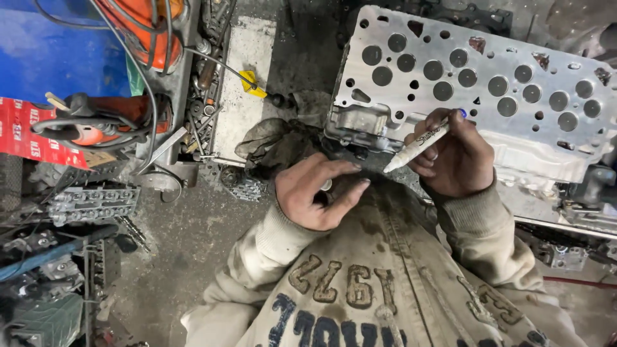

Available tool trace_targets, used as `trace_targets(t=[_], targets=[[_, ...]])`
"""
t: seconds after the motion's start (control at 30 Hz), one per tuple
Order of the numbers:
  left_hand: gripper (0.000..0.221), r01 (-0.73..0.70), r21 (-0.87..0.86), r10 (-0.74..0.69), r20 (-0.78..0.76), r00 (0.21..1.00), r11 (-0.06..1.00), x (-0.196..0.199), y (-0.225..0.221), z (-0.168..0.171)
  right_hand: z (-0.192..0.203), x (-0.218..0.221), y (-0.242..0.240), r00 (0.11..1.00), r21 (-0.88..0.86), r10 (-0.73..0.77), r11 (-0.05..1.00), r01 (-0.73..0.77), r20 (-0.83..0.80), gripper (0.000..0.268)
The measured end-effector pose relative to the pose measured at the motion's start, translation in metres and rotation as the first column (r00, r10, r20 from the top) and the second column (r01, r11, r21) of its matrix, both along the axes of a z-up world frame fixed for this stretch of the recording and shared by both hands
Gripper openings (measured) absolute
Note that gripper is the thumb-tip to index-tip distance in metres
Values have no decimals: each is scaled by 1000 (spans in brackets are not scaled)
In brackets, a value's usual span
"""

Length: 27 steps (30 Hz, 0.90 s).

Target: The recorder inspects an engine cylinder head, marks valve locations with a marker, and then polishes a small valve-related component on a bench grinder.

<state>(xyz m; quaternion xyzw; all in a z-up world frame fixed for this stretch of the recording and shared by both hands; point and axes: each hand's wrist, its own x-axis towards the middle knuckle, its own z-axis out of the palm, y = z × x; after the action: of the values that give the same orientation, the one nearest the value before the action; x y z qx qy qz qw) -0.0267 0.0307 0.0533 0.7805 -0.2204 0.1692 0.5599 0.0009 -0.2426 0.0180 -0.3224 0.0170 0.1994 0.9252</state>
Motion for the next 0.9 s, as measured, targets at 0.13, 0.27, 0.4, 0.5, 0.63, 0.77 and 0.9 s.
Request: trace_targets(t=[0.13,0.27,0.4,0.5,0.63,0.77,0.9], targets=[[25,57,66,-58,16,998,996,4,-6,12,2,-2,4,1000,-35,-6,999,6,6,38],[25,48,98,-50,15,999,994,3,-7,12,0,-5,5,1000,-59,-12,998,14,27,38],[24,39,94,-40,15,999,995,3,-9,3,-1,-5,4,1000,-83,-20,996,21,13,36],[24,36,69,-38,24,999,997,3,-9,-1,0,-3,5,1000,-95,-14,995,15,14,37],[22,25,70,-29,51,998,997,3,-9,-5,-1,-2,5,999,-107,-20,994,23,25,40],[20,11,59,-16,75,997,998,4,-10,-6,1,-3,7,999,-115,-23,993,27,36,40],[19,-11,78,8,35,999,997,2,-11,-1,-3,-4,7,999,-118,-12,993,18,48,39]])
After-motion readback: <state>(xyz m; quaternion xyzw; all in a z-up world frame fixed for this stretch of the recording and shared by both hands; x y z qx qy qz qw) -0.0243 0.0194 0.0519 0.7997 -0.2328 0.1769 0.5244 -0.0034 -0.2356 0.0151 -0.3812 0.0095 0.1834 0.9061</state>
